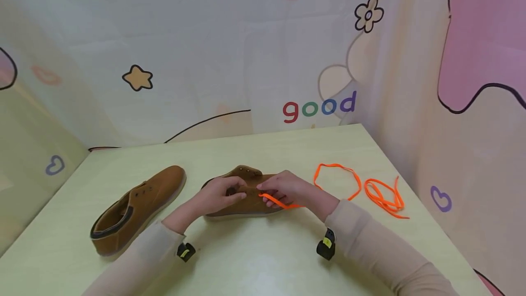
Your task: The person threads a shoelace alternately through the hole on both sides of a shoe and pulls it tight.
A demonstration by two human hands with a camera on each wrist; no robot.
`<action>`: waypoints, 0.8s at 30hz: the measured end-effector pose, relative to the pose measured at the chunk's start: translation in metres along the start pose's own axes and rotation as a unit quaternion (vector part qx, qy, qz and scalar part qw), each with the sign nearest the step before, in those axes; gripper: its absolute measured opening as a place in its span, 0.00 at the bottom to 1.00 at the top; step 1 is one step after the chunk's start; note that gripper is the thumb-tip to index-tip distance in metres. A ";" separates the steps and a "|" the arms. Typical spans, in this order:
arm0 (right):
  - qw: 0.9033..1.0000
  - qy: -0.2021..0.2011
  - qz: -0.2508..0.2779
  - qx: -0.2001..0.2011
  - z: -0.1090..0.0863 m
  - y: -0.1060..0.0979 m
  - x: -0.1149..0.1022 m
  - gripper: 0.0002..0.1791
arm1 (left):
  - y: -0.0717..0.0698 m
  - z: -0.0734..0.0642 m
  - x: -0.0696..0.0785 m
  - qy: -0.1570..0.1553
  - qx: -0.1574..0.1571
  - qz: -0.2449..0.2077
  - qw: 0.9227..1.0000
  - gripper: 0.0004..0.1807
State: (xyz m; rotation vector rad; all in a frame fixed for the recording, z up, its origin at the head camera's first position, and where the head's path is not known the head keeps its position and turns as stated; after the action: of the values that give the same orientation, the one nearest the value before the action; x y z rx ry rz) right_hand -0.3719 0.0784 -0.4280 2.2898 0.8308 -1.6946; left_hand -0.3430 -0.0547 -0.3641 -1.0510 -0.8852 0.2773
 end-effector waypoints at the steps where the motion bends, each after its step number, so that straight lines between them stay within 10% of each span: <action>1: 1.000 0.001 0.002 0.007 0.000 -0.004 -0.002 0.15 | 0.000 0.000 0.001 0.001 -0.001 0.000 1.000 0.08; 15: 0.989 -0.080 0.009 0.120 -0.033 -0.098 -0.100 0.18 | 0.000 -0.004 -0.001 -0.009 0.000 0.015 1.000 0.09; 24: 0.941 -0.123 0.186 0.254 -0.067 -0.181 -0.126 0.19 | 0.001 -0.007 0.003 -0.022 -0.006 0.011 1.000 0.09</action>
State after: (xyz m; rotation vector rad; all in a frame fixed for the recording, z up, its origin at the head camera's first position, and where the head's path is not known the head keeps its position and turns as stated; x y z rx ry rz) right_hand -0.4372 0.2170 -0.2554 2.2467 -0.1100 -2.1170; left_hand -0.3352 -0.0570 -0.3646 -1.0692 -0.9169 0.3153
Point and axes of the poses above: each hand's wrist, its own z-axis towards the middle knuckle, its own y-axis out of the palm, x = y × z, the point moved 10 cm from there along z, towards the middle knuckle, and after that the axes turned 1 degree about -z, right-handed, at the moved point
